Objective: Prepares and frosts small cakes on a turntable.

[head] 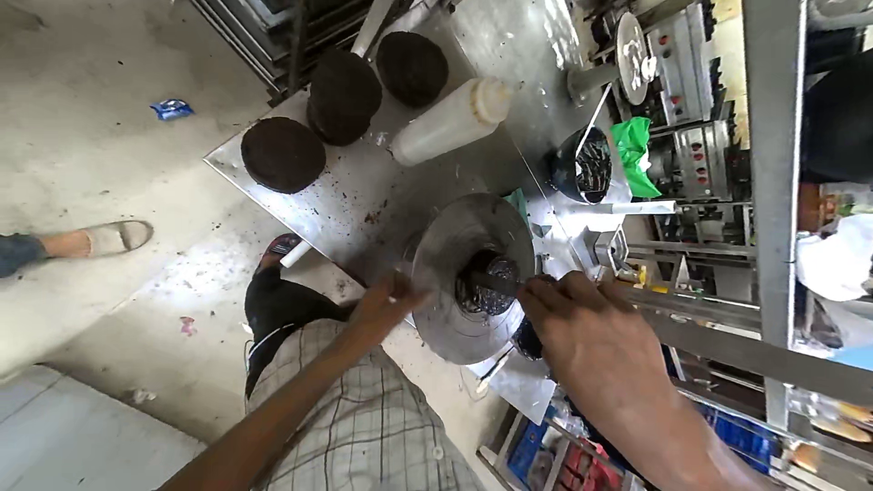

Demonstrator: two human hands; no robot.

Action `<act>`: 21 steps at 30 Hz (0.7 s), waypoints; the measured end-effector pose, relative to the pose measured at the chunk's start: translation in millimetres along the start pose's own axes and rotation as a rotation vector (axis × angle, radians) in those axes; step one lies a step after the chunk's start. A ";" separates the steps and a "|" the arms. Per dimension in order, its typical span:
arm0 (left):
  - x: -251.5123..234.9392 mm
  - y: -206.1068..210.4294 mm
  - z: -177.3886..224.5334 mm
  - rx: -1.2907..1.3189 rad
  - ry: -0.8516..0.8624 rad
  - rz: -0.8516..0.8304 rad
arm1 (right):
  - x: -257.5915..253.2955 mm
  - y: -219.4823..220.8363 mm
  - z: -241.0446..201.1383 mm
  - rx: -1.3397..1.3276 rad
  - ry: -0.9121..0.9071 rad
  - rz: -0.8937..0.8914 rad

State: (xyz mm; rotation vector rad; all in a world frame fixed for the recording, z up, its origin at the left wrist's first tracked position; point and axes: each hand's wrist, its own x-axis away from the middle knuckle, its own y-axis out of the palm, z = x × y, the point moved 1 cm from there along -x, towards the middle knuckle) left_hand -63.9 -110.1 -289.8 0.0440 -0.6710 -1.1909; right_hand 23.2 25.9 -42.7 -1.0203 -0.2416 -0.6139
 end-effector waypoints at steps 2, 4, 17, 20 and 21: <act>8.0 8.8 -8.9 -0.048 -0.049 -0.217 | 1.1 -0.2 -1.1 -0.007 -0.005 0.006; 11.9 8.2 -10.9 -0.117 -0.034 -0.455 | 1.4 -0.8 -2.4 -0.015 -0.006 -0.002; -4.4 -22.2 33.5 0.157 0.135 0.015 | 4.4 -4.9 -7.0 -0.018 0.023 -0.004; 9.4 -1.1 16.2 -0.035 0.006 -0.263 | 4.5 -2.3 -8.4 -0.028 0.033 0.010; 10.6 3.5 6.2 -0.101 0.008 -0.380 | 5.5 -1.7 -8.9 -0.028 0.036 0.009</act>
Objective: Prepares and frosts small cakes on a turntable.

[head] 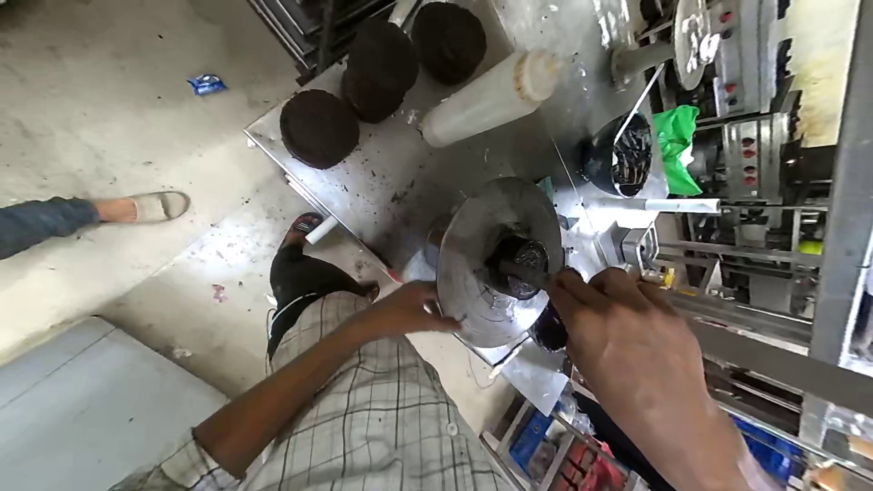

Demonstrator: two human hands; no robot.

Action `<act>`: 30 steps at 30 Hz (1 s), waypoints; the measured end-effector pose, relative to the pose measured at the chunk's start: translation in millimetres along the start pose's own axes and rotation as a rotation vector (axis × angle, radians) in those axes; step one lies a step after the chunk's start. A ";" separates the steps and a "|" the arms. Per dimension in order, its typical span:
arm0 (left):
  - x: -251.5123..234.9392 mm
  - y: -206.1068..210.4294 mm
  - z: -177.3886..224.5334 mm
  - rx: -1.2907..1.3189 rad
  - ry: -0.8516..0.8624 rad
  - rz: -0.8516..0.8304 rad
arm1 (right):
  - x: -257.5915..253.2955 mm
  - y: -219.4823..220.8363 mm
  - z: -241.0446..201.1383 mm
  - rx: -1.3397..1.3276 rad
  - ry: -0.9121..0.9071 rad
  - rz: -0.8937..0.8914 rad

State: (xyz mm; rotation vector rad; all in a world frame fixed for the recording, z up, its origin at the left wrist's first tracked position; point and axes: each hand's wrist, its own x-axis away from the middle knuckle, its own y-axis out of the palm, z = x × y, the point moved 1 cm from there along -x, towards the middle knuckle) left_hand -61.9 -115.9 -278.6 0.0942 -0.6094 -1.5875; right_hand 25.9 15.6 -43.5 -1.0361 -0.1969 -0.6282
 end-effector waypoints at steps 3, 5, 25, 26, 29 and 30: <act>-0.8 -5.1 -4.6 -0.105 -0.034 -0.183 | 2.1 1.1 -1.9 0.015 -0.002 0.005; 3.2 -22.0 12.1 -0.069 0.022 -0.072 | 3.2 1.6 -2.3 0.018 -0.007 0.016; 8.9 -42.1 41.3 0.025 0.072 0.320 | 10.5 4.6 -11.1 0.049 -0.027 0.084; 4.8 -42.4 43.0 0.085 0.087 0.430 | 10.4 4.7 -11.3 0.052 -0.023 0.086; -6.8 -28.3 34.6 0.222 0.120 0.494 | 10.9 5.3 -11.5 0.059 -0.021 0.078; -8.7 -20.8 30.2 0.239 0.081 0.464 | 10.9 5.5 -11.7 0.062 -0.023 0.079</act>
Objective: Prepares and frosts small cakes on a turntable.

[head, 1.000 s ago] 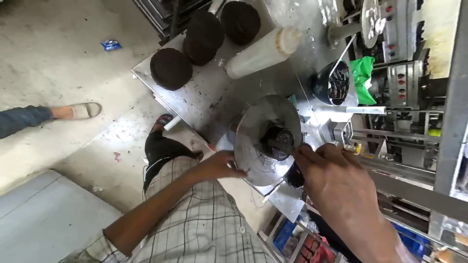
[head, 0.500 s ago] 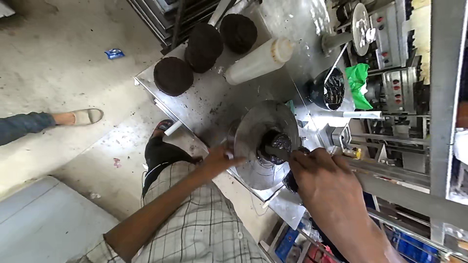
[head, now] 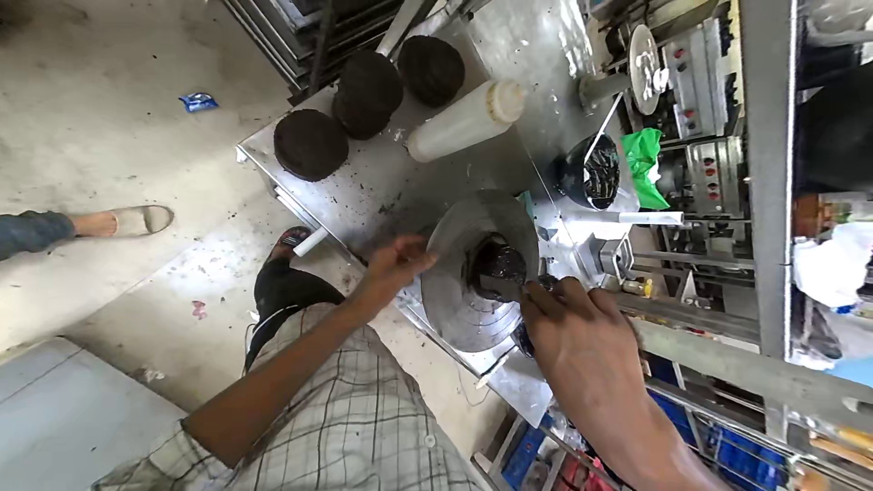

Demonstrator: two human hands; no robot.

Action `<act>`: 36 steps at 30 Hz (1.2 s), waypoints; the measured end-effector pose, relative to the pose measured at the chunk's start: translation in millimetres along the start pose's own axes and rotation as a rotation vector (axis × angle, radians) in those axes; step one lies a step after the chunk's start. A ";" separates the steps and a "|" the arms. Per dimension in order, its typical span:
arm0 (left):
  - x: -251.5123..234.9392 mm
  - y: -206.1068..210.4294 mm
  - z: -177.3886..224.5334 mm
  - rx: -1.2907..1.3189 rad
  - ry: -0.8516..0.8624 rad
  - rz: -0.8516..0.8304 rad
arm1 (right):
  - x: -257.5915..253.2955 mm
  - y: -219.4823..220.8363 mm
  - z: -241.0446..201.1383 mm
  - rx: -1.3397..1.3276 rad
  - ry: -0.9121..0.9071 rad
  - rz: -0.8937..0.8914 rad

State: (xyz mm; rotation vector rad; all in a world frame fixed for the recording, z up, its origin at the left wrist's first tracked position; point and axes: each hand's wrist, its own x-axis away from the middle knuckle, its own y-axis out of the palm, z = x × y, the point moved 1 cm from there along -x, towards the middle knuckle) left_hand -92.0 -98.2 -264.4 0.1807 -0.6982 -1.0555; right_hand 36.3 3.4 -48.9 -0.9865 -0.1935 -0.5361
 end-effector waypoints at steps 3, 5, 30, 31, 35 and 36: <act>8.7 12.8 -22.5 -0.067 -0.154 -0.179 | 0.3 0.8 -1.1 0.020 -0.010 0.012; 13.0 13.9 -37.1 -0.163 -0.160 -0.374 | 0.6 0.5 -1.1 0.032 -0.008 0.006; 20.7 -7.0 -42.3 -0.244 -0.036 -0.240 | 203.6 212.9 65.9 -1.120 1.108 0.094; 18.9 -8.3 -40.5 -0.261 -0.026 -0.199 | 203.2 248.8 43.1 -1.124 1.256 0.069; 6.0 -18.1 -17.6 -0.411 0.068 -0.143 | 206.4 343.7 -109.6 -1.081 1.541 0.183; 1.9 -19.2 -9.8 -0.445 0.091 -0.141 | 214.6 344.7 -144.4 -1.055 1.577 0.249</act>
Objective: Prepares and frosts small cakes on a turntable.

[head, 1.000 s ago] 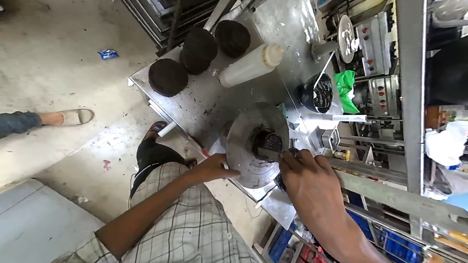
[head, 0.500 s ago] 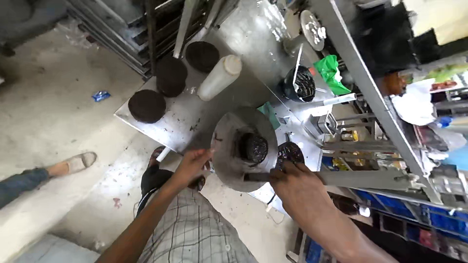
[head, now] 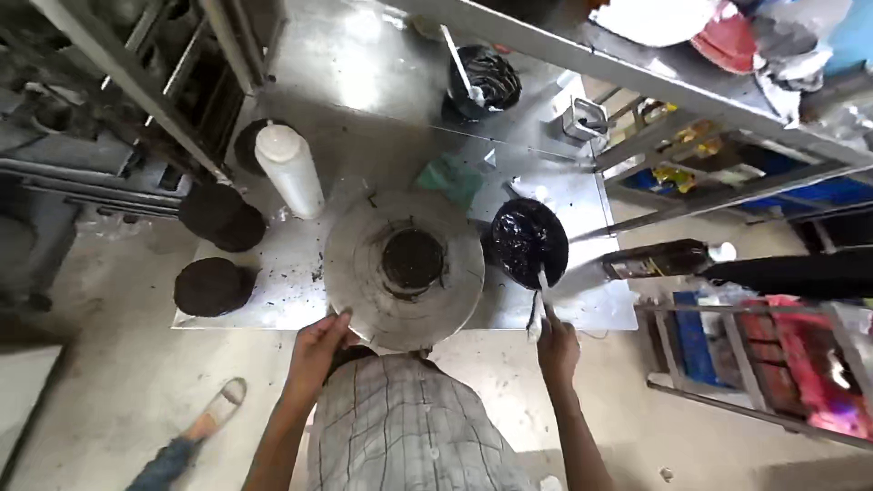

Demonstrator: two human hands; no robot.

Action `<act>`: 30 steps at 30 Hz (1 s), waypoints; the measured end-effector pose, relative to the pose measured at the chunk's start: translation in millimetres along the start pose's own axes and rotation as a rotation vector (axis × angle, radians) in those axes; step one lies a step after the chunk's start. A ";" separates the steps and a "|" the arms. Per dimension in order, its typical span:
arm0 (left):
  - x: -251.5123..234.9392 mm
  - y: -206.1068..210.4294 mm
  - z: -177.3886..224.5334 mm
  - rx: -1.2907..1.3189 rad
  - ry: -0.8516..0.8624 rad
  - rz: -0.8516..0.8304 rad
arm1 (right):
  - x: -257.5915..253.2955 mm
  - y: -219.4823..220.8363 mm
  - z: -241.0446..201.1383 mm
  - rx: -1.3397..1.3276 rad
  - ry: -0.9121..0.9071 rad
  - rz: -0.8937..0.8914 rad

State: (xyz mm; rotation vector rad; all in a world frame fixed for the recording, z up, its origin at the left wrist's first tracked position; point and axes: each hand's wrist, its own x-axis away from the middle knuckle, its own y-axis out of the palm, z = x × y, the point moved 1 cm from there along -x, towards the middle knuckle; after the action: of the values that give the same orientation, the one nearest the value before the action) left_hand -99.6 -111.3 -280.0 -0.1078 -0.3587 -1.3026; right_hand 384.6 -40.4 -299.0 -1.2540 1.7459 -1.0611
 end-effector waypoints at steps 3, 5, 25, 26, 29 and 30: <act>-14.9 -9.2 14.5 -0.054 0.020 0.057 | 54.8 -17.5 24.0 -0.124 0.041 0.075; -29.0 -14.1 29.5 -0.096 0.000 0.102 | 56.3 -36.2 11.9 -0.268 0.041 -0.004; 8.5 54.1 35.8 -0.226 -0.102 0.391 | 36.2 -10.5 -174.3 -0.249 -0.361 -0.219; 36.7 64.2 25.3 -0.228 -0.192 0.273 | 37.5 -10.0 -175.2 -0.251 -0.354 -0.216; 73.1 79.5 4.7 -0.160 -0.428 -0.096 | 36.7 -10.6 -171.7 -0.254 -0.336 -0.241; 68.0 76.5 5.2 -0.138 -0.426 -0.112 | 34.0 -10.9 -171.3 -0.252 -0.347 -0.243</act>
State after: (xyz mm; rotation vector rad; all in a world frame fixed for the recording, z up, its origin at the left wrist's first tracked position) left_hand -12.6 -152.0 -244.0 -0.4925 -0.6437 -1.4118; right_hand 226.2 -39.9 -224.4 -1.7293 1.5176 -0.7098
